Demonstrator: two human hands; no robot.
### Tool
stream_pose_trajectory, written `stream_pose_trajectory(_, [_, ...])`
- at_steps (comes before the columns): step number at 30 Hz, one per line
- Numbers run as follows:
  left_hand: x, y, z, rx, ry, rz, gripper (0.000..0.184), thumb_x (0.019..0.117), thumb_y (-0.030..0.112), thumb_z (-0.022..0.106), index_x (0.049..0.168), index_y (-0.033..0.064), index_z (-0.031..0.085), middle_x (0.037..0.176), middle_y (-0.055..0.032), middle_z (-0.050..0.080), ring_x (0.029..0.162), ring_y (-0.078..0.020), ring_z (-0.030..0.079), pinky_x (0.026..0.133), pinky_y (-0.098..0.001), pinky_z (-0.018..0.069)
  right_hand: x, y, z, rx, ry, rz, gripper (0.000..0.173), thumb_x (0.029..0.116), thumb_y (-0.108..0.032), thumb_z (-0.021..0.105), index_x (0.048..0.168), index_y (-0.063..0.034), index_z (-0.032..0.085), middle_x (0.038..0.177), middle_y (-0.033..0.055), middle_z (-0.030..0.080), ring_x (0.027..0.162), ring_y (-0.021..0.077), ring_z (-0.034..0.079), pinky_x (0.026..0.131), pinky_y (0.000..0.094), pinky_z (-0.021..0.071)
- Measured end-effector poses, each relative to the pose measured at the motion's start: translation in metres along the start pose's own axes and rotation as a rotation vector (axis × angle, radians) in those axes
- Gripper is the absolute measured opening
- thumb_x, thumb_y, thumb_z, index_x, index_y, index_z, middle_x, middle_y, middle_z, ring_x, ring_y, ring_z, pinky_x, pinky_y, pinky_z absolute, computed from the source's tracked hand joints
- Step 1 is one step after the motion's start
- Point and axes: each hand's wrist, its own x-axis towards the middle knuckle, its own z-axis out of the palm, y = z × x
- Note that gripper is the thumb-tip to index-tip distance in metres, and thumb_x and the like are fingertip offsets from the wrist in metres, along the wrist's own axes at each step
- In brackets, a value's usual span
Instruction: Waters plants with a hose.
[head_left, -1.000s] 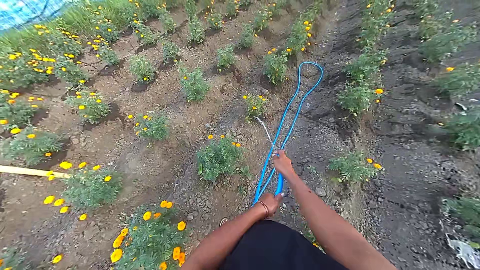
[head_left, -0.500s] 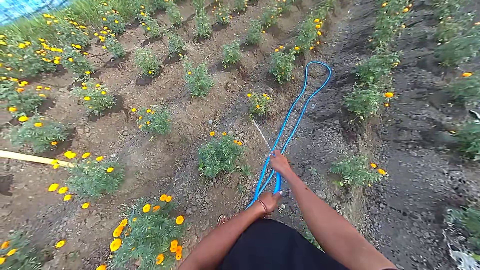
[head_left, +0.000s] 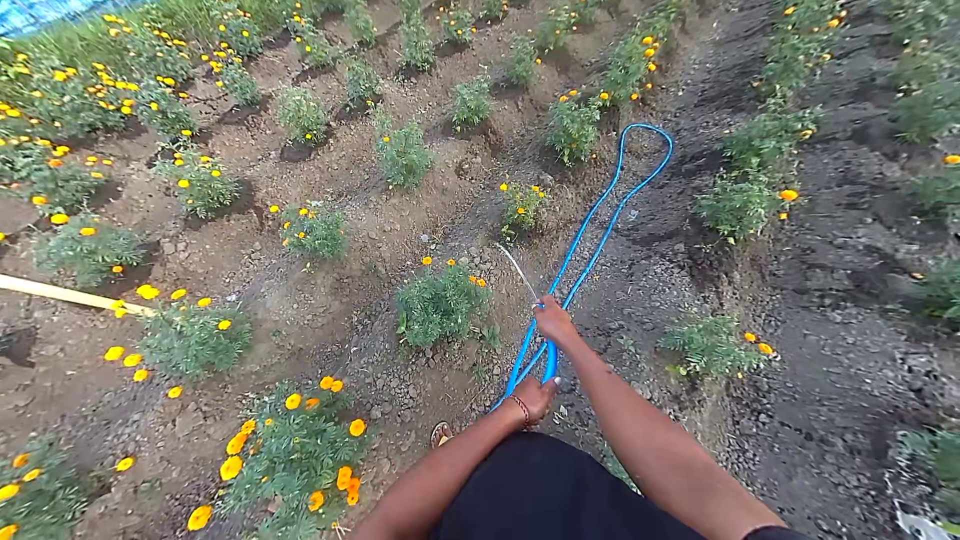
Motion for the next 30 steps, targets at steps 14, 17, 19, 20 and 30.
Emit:
stream_pose_trajectory(14, [-0.001, 0.001, 0.005, -0.019, 0.024, 0.002, 0.062, 0.1113, 0.053, 0.026, 0.098, 0.0016, 0.057, 0.075, -0.0053, 0.049, 0.058, -0.0176, 0.048, 0.059, -0.0359, 0.0462, 0.003, -0.002, 0.001, -0.052, -0.034, -0.041, 0.039, 0.1117, -0.024, 0.037, 0.146, -0.0067, 0.046, 0.128, 0.0243, 0.063, 0.116, 0.0369, 0.065, 0.097, 0.0535, 0.0505])
stream_pose_trajectory(17, [0.002, 0.001, 0.006, -0.010, 0.026, -0.001, 0.063, 0.1107, 0.055, 0.026, 0.098, 0.0018, 0.058, 0.074, -0.0052, 0.049, 0.057, -0.0173, 0.048, 0.058, -0.0354, 0.0464, 0.002, -0.002, 0.000, -0.036, -0.018, -0.044, 0.038, 0.1119, -0.024, 0.036, 0.145, -0.0070, 0.046, 0.126, 0.0242, 0.063, 0.113, 0.0371, 0.065, 0.095, 0.0528, 0.0513])
stream_pose_trajectory(19, [0.002, 0.002, 0.007, -0.006, 0.029, 0.000, 0.063, 0.1108, 0.054, 0.026, 0.097, 0.0020, 0.058, 0.074, -0.0050, 0.048, 0.057, -0.0173, 0.048, 0.058, -0.0353, 0.0458, 0.001, -0.002, -0.003, -0.022, -0.004, -0.050, 0.039, 0.1118, -0.023, 0.037, 0.145, -0.0065, 0.047, 0.128, 0.0240, 0.063, 0.116, 0.0369, 0.064, 0.097, 0.0529, 0.0505])
stream_pose_trajectory(20, [0.002, 0.002, 0.006, -0.001, 0.031, 0.004, 0.063, 0.1109, 0.054, 0.026, 0.098, 0.0017, 0.058, 0.074, -0.0054, 0.049, 0.057, -0.0177, 0.048, 0.058, -0.0356, 0.0463, 0.000, -0.002, -0.004, -0.016, 0.007, -0.054, 0.039, 0.1117, -0.023, 0.037, 0.145, -0.0064, 0.046, 0.128, 0.0240, 0.063, 0.116, 0.0368, 0.065, 0.097, 0.0529, 0.0506])
stream_pose_trajectory(30, [0.004, 0.007, 0.005, 0.022, 0.049, 0.034, 0.063, 0.1108, 0.054, 0.026, 0.099, 0.0017, 0.058, 0.074, -0.0055, 0.049, 0.056, -0.0178, 0.049, 0.058, -0.0360, 0.0463, -0.005, -0.006, -0.016, 0.024, 0.090, -0.061, 0.038, 0.1113, -0.023, 0.038, 0.145, -0.0068, 0.047, 0.122, 0.0227, 0.066, 0.109, 0.0358, 0.067, 0.093, 0.0519, 0.0526])
